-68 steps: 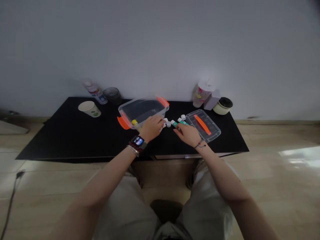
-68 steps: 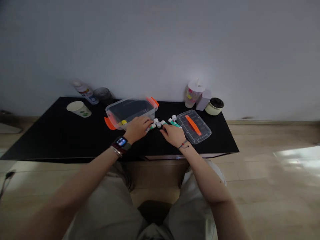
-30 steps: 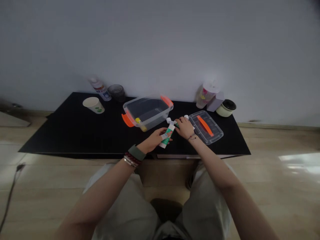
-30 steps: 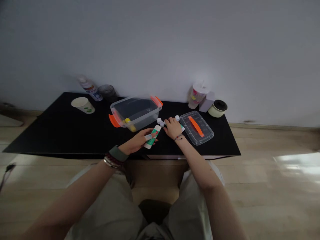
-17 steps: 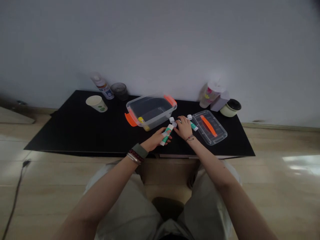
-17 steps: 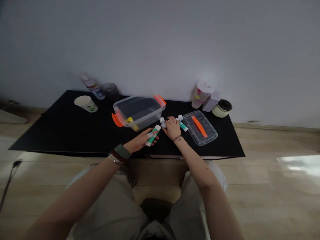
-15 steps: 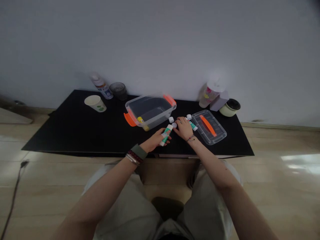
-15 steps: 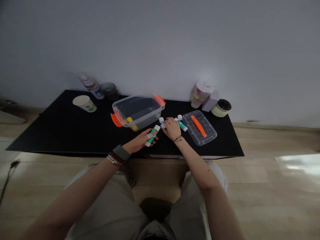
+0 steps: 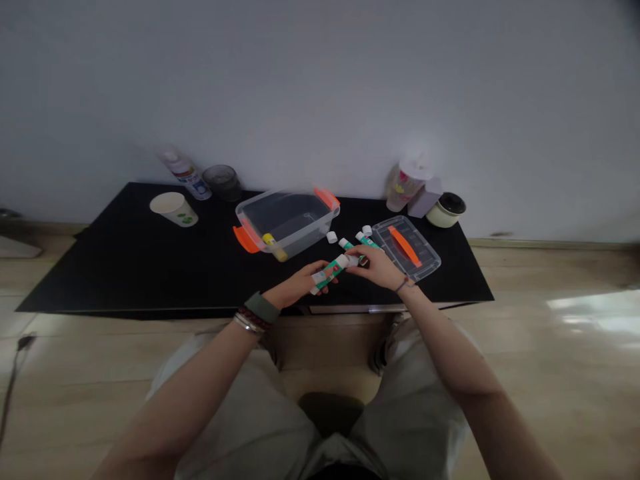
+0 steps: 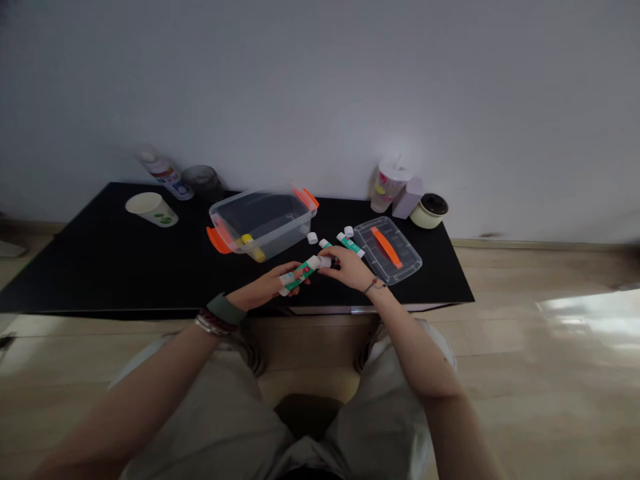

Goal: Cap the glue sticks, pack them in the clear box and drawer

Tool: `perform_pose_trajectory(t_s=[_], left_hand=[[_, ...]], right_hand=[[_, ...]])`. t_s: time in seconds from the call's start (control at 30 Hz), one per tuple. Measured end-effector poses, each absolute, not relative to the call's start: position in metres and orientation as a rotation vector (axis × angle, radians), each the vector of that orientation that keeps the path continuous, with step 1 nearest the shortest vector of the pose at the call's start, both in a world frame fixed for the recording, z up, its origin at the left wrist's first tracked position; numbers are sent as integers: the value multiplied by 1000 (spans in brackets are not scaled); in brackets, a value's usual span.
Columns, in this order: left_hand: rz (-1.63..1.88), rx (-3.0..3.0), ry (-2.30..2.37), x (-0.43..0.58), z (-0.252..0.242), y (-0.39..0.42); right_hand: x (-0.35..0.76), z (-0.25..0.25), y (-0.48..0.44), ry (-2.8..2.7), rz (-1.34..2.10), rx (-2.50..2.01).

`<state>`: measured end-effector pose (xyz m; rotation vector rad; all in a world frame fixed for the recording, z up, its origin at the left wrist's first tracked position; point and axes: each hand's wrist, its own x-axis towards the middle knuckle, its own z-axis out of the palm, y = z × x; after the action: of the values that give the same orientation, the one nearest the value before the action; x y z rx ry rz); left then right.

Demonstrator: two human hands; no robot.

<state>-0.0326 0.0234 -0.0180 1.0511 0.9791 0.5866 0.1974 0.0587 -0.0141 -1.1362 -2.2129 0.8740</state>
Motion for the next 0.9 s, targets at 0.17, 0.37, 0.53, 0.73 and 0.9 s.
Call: perform_pose_trajectory(t_s=[0.17, 0.37, 0.53, 0.73, 0.9], left_hand=[[535, 1069, 892, -37, -19, 22], [516, 1072, 760, -36, -18, 20], [476, 1131, 712, -33, -10, 18], [487, 1285, 706, -26, -6, 13], [549, 1421, 795, -20, -11, 12]], right_hand=[[209, -1, 48, -2093, 1024, -1097], [204, -3, 43, -2046, 1094, -1048], [198, 2, 41, -2038, 1033, -1061], [180, 4, 33, -2058, 1002, -1034], [167, -3, 33, -2071, 931, -1100]])
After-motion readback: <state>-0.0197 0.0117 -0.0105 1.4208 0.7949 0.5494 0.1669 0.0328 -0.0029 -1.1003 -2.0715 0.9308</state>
